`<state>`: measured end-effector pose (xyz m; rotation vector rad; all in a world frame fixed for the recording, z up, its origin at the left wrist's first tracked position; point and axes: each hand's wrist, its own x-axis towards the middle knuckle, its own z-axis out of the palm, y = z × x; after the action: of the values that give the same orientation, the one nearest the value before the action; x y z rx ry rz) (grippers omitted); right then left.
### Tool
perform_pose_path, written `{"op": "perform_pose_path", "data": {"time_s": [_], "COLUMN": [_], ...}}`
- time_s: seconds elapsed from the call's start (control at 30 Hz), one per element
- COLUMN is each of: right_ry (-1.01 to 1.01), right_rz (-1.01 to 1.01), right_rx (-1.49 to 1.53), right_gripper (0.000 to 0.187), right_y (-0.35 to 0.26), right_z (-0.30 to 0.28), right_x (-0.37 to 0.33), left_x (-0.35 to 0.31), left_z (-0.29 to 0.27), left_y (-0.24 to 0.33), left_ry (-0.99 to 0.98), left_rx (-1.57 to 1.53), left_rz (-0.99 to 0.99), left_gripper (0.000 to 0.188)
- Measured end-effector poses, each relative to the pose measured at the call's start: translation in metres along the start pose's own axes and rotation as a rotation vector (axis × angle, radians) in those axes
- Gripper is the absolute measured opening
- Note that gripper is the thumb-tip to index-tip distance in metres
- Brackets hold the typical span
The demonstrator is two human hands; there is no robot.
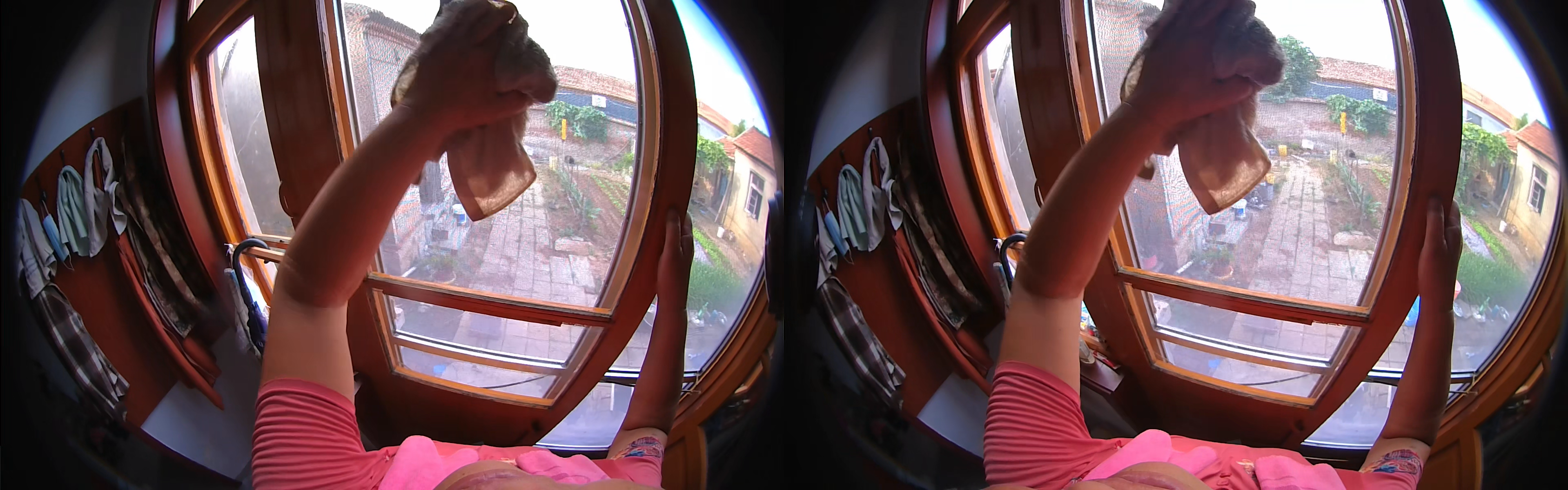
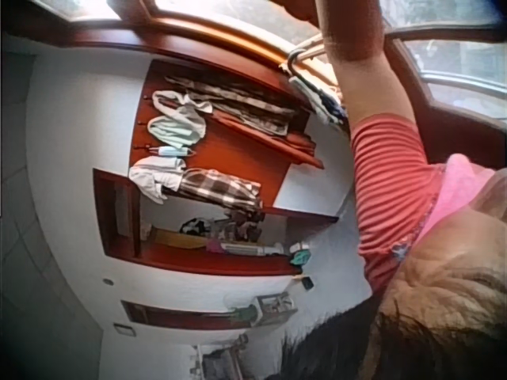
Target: The person wipes the glass panes of a wooden-framed door and several windows using a cloth.
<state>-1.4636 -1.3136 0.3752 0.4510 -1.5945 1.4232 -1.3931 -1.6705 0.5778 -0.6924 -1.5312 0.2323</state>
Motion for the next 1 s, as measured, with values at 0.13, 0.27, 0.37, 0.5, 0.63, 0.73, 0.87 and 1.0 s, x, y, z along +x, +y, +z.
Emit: {"op": "perform_pose_path", "data": {"time_s": [0.13,0.27,0.37,0.5,0.63,0.73,0.87,1.0], "right_ry": [-0.014,0.010,-0.018,-0.028,-0.004,-0.012,0.000,-0.001], "right_rz": [-0.007,-0.031,-0.011,-0.009,-0.016,-0.034,-0.029,-0.012], "right_rx": [0.005,0.009,0.014,-0.011,-0.029,0.019,-0.024,0.021], "right_gripper": [0.046,0.040,0.040,0.040,0.038,0.037,0.037,0.036], "right_y": [-0.002,-0.010,-0.017,-0.012,-0.012,-0.014,-0.016,-0.016], "right_z": [-0.005,0.005,0.004,0.002,0.003,0.000,0.001,0.004], "right_x": [0.000,-0.002,-0.004,-0.002,-0.003,-0.002,-0.004,-0.006], "left_x": [0.010,0.007,0.012,0.009,-0.025,-0.023,0.013,0.061], "left_z": [-0.027,-0.017,-0.021,0.006,0.026,0.029,0.030,0.021], "left_y": [-0.077,-0.133,-0.095,-0.003,0.074,0.074,0.016,0.025], "left_ry": [0.094,0.243,0.174,0.159,-0.037,-0.112,-0.029,0.168], "left_rx": [0.007,-0.882,-0.683,0.118,0.098,0.140,-0.124,-0.194], "left_rz": [0.067,-0.312,-0.286,0.175,0.285,0.495,0.089,-0.187], "left_gripper": [0.058,0.038,0.039,0.046,0.052,0.048,0.058,0.060]}}
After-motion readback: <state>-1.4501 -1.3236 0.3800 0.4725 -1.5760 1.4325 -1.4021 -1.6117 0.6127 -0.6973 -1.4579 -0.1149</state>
